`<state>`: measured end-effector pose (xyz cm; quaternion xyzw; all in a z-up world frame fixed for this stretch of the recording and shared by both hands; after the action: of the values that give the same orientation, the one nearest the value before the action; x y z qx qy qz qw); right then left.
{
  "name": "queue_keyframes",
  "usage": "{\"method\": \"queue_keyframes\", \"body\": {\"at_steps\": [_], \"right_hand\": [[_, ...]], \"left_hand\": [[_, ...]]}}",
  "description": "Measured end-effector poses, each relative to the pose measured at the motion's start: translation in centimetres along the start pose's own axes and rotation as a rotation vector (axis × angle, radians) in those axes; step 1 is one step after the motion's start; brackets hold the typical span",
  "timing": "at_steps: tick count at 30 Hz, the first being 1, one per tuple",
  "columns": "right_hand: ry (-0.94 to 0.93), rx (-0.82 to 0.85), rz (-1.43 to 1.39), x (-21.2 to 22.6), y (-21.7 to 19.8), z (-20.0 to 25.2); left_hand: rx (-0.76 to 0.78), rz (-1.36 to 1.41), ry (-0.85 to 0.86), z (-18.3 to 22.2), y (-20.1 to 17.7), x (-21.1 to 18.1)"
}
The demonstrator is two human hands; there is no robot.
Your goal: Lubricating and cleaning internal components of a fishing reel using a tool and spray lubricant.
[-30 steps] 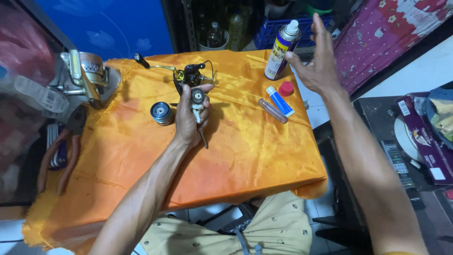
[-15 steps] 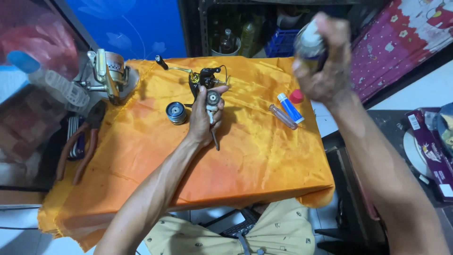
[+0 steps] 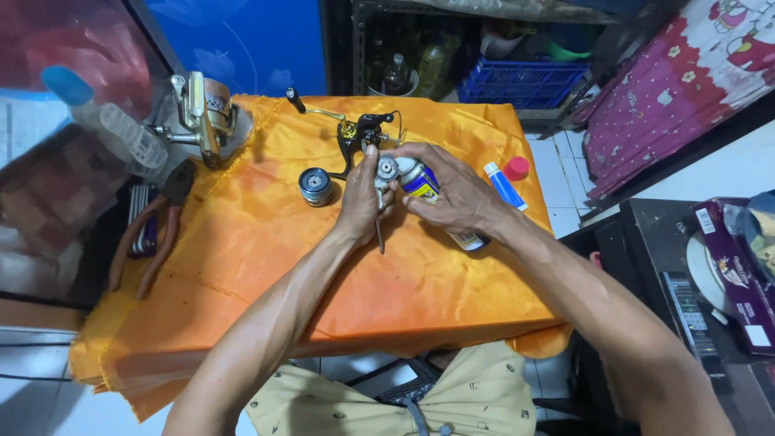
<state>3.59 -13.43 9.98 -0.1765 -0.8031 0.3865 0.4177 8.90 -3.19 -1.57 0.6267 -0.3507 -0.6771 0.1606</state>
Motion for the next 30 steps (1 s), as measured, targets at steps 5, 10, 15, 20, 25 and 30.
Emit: {"method": "queue_keyframes", "body": {"at_steps": [5, 10, 15, 20, 25, 30], "right_hand": [[0.002, 0.011, 0.022, -0.6, -0.1, -0.3], [-0.001, 0.050, 0.025, -0.2, 0.1, -0.3], [-0.003, 0.077, 0.013, -0.4, 0.1, -0.5], [0.052, 0.095, 0.038, -0.6, 0.2, -0.1], [0.061, 0.101, 0.061, -0.4, -0.1, -0.3], [0.082, 0.129, 0.072, -0.1, -0.2, -0.4]], "left_hand": [[-0.009, -0.005, -0.004, 0.4, 0.5, -0.3], [-0.011, -0.021, -0.017, 0.4, 0.4, 0.0], [-0.007, -0.035, -0.018, 0.1, 0.3, 0.3], [0.005, -0.031, -0.037, 0.3, 0.4, 0.5], [0.014, -0.025, -0.039, -0.2, 0.0, 1.1], [0.008, -0.022, -0.036, 0.0, 0.3, 0.9]]}}
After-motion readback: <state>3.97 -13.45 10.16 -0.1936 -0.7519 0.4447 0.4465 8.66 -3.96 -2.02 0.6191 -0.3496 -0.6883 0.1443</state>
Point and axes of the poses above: each hand's wrist, its own z-axis away from the middle knuckle, its own y-axis out of the palm, x = y × z, the point moved 9 cm from there along -z, towards the middle knuckle, and after that the axes turned 6 degrees about z, right-handed, at the moved point
